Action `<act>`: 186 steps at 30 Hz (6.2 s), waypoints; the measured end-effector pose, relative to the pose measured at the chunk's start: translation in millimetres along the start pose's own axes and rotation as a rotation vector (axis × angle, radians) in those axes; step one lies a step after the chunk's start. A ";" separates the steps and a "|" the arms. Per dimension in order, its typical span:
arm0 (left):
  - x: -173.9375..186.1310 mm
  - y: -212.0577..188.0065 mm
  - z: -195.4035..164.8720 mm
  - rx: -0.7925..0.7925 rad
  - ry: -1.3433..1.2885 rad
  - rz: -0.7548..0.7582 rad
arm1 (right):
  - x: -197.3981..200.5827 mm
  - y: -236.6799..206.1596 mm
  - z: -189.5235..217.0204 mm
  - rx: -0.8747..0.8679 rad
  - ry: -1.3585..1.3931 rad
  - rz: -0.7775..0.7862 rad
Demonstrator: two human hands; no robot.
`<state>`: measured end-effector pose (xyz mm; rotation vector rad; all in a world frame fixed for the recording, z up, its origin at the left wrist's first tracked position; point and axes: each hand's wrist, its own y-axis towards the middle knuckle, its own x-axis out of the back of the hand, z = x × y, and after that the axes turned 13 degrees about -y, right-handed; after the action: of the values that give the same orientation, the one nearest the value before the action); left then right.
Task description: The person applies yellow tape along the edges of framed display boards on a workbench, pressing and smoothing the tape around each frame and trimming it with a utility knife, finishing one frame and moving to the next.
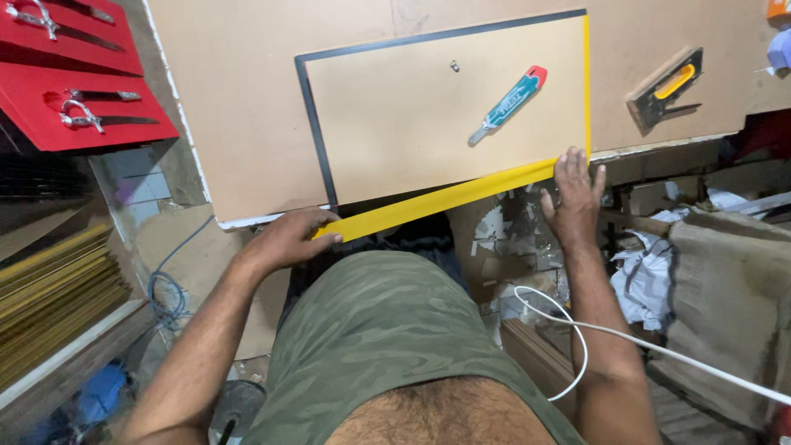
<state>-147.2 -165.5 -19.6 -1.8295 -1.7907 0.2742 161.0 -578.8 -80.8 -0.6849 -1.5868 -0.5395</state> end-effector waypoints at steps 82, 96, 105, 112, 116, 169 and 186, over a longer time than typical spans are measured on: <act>6.1 16.0 82.2 -0.068 0.021 -0.310 | 139.4 1.1 340.9 0.139 0.475 0.766; 24.3 -28.4 82.1 0.009 -0.454 -0.322 | 95.4 94.1 312.4 0.427 -0.257 -0.580; 6.1 11.4 51.5 -0.649 0.552 -0.650 | 94.4 69.2 309.7 0.771 0.073 -0.366; -4.4 22.2 40.3 -0.589 0.543 -0.631 | 93.4 72.4 279.6 0.795 0.145 -0.409; -18.7 26.3 27.7 -0.557 0.540 -0.609 | 83.1 71.4 216.1 0.791 0.076 -0.427; -85.8 57.9 -64.5 -0.236 0.489 -0.545 | 36.9 68.5 -176.6 0.679 -0.091 -0.436; -78.5 44.2 -16.9 -0.235 0.161 -0.734 | 64.5 132.1 161.2 1.366 0.203 -0.391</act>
<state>-107.7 -243.5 -47.0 -1.1627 -2.2928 -0.3645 134.7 -365.5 -43.3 0.6923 -1.4902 0.2627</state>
